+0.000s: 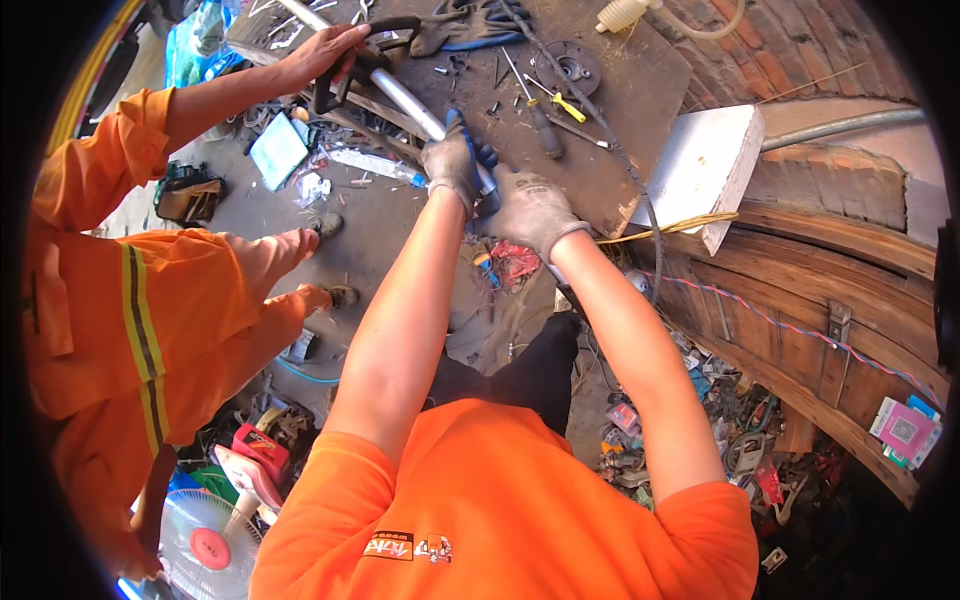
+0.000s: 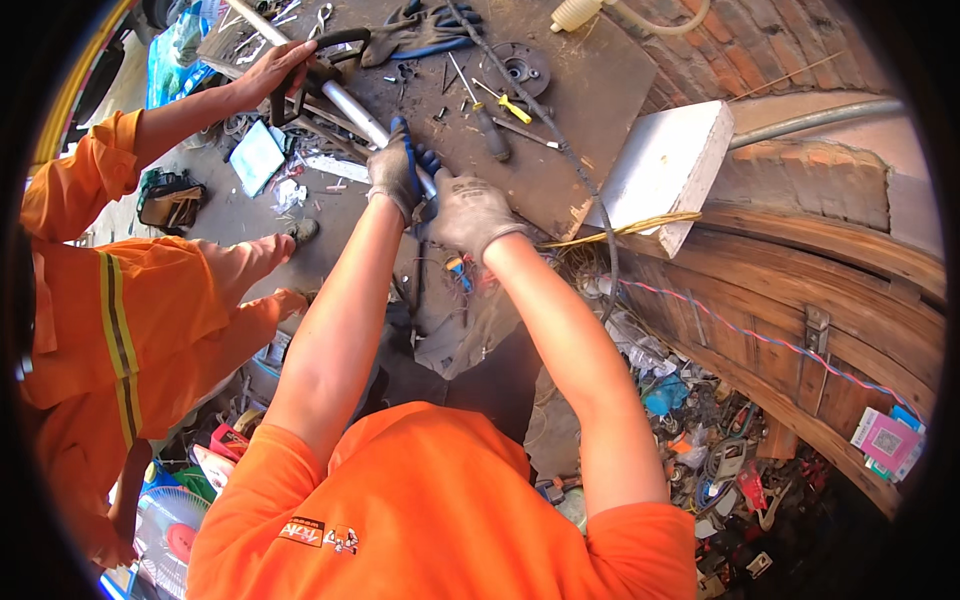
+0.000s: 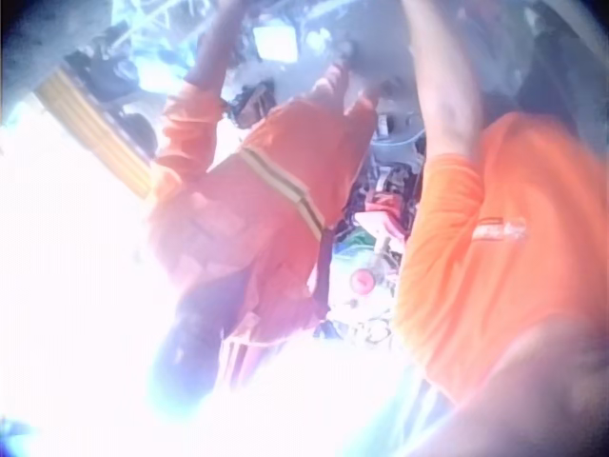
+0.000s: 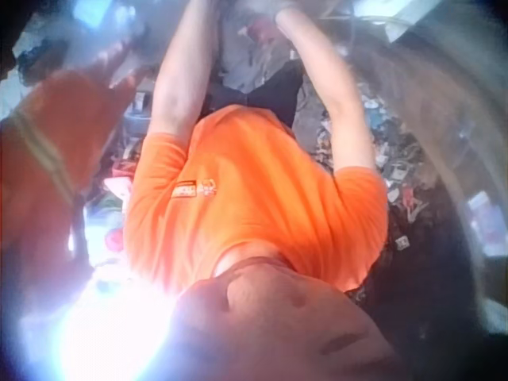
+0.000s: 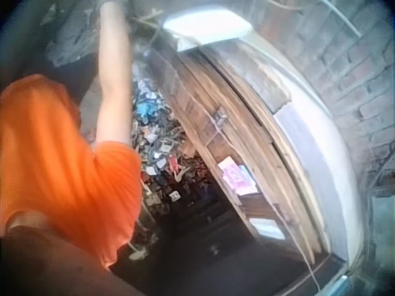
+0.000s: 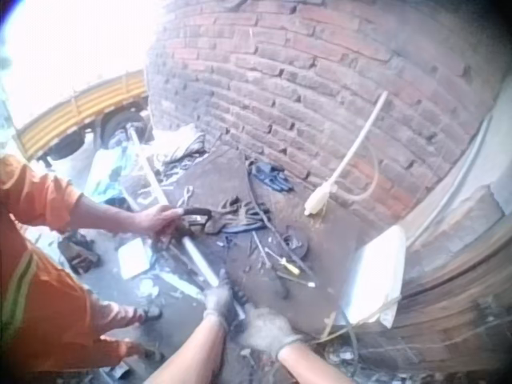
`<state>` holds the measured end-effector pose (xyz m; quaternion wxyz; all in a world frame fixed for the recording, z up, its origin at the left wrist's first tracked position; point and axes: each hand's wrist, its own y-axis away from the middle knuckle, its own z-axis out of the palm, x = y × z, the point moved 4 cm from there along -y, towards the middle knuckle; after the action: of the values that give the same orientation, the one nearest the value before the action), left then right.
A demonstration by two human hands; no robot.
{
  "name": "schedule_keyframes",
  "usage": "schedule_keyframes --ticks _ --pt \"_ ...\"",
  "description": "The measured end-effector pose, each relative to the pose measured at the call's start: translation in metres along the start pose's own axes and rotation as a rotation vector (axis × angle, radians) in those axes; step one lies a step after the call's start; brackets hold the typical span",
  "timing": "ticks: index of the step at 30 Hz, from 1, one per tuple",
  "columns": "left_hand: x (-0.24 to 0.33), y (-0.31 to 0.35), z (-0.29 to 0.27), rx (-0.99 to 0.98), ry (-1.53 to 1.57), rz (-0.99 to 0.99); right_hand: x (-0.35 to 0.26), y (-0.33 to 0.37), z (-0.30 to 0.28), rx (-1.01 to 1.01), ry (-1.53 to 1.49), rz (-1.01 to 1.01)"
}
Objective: The person assembles a string trimmer by attaching a motor unit to a long metal shaft and securing it with a screwdriver. They then connect a black cable to the motor and tighten a clamp on the shaft using a wrench.
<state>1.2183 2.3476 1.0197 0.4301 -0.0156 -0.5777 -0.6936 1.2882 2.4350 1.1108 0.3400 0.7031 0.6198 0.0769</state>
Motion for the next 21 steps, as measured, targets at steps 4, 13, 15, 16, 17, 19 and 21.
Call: schedule_keyframes --ticks 4,13,15,16,17,19,21 --pt "0.003 0.01 0.0 0.027 -0.048 -0.007 0.016 -0.001 0.001 -0.04 -0.168 -0.025" --pt "-0.008 -0.018 -0.009 0.155 -0.171 0.122 0.01 0.015 0.024 0.152 0.085 0.013" --pt "-0.002 -0.004 -0.004 0.131 -0.165 0.122 0.007 0.023 0.013 0.214 0.107 -0.048" --pt "-0.007 -0.016 -0.009 0.158 -0.161 0.119 0.011 0.016 0.007 0.135 -0.038 -0.06" --pt "-0.007 -0.012 -0.006 0.112 -0.123 0.083 0.018 0.009 0.002 0.053 -0.185 -0.063" --pt "-0.012 0.0 -0.003 0.048 -0.083 0.032 0.031 0.001 0.007 -0.03 -0.406 -0.089" --pt "-0.008 0.002 -0.004 0.018 -0.069 0.023 0.045 -0.024 0.037 -0.029 -0.549 -0.162"
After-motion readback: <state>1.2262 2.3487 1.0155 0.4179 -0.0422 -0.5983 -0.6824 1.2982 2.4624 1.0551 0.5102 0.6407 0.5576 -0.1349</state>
